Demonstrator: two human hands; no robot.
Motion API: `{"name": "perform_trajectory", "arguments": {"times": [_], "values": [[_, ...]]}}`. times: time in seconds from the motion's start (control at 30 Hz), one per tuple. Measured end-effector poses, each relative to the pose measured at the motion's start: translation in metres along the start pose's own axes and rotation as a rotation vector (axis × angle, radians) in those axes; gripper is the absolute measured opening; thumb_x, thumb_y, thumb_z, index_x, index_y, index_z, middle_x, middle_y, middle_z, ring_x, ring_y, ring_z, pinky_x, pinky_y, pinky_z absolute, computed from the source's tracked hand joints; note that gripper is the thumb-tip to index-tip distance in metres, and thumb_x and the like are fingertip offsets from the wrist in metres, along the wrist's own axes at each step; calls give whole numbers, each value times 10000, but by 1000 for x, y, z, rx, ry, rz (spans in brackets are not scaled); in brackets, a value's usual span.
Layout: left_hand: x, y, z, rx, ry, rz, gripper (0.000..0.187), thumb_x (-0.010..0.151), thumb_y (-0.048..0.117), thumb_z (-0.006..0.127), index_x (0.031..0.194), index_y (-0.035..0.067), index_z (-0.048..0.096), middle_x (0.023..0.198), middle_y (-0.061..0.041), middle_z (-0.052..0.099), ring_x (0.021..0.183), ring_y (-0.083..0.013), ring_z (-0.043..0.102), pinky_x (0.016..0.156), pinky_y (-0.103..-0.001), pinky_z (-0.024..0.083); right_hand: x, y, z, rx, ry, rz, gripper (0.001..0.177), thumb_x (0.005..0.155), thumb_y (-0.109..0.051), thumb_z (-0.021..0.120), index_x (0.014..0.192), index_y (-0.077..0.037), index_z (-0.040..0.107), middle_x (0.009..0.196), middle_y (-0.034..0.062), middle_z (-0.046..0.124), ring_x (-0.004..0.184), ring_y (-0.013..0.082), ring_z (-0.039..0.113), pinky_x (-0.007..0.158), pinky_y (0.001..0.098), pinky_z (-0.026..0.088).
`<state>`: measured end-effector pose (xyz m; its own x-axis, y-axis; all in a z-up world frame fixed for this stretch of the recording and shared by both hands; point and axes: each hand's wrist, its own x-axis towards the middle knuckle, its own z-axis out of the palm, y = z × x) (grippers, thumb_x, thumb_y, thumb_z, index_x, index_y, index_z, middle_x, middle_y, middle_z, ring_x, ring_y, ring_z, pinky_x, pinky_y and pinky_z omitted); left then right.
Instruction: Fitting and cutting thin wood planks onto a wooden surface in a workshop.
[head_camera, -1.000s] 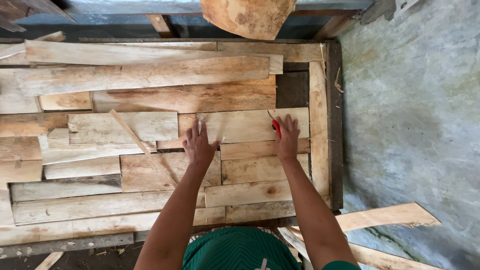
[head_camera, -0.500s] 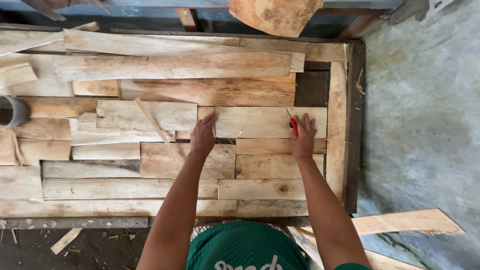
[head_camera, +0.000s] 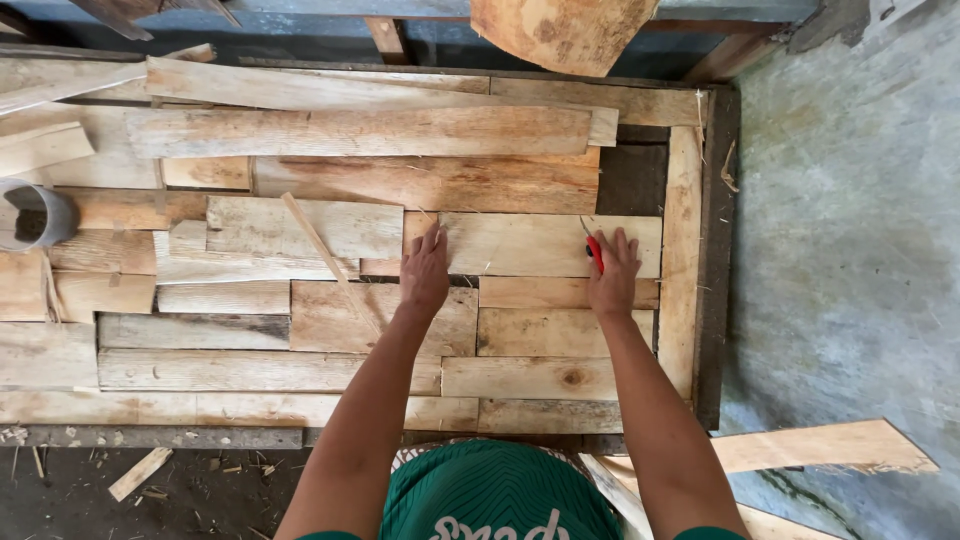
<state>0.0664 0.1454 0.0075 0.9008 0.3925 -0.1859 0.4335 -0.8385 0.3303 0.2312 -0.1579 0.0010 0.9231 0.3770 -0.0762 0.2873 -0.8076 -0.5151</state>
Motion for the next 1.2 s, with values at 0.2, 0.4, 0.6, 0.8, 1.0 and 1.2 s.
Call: {"name": "perform_trajectory", "arguments": {"times": [0.2, 0.4, 0.6, 0.8, 1.0, 1.2], "values": [[-1, 5, -6, 37, -18, 7, 646, 864, 22, 605, 1485, -13, 430, 1563, -65, 387, 1302, -301, 467, 970, -462, 492, 0, 15, 12, -1, 68, -60, 523, 994, -162, 642, 1508, -194, 550, 1641, 208, 343, 1497, 524, 269, 1179, 696, 254], [-5, 11, -12, 61, 1, 2, 678, 852, 61, 626, 1495, -9, 420, 1589, -62, 374, 1292, -299, 470, 945, -460, 503, 1, 9, 6, -59, 95, -94, 537, 956, -115, 670, 1480, -188, 577, 1603, 221, 409, 1452, 543, 331, 1154, 654, 297], [-2, 4, 16, 151, -19, -34, 715, 886, 104, 643, 1549, 26, 385, 1676, -46, 283, 1346, -272, 448, 961, -455, 508, 3, 7, 1, -129, 117, -155, 549, 920, -132, 706, 1457, -173, 597, 1547, 224, 474, 1383, 536, 416, 1084, 627, 376], [-6, 22, -3, 75, -26, -78, 752, 904, 248, 674, 1523, -14, 338, 1687, -104, 201, 1340, -307, 410, 960, -461, 478, 0, -6, -12, -199, 60, -131, 539, 925, -151, 698, 1454, -166, 597, 1555, 195, 473, 1398, 518, 410, 1046, 662, 378], [-24, 25, -13, -124, 102, -148, 632, 919, 258, 690, 1478, 68, 465, 1589, -82, 376, 1342, -312, 436, 1000, -501, 446, -7, -11, -21, -130, 77, -110, 496, 987, -182, 676, 1475, -172, 592, 1572, 191, 463, 1456, 516, 364, 1102, 714, 312], [-69, 26, -28, -472, 326, -139, 344, 936, 192, 683, 1267, 100, 675, 1118, -91, 661, 1101, -300, 595, 953, -433, 495, -38, -29, -30, 17, 184, -251, 436, 1008, -110, 619, 1443, -92, 605, 1511, 220, 543, 1440, 507, 402, 1176, 572, 350]]}}
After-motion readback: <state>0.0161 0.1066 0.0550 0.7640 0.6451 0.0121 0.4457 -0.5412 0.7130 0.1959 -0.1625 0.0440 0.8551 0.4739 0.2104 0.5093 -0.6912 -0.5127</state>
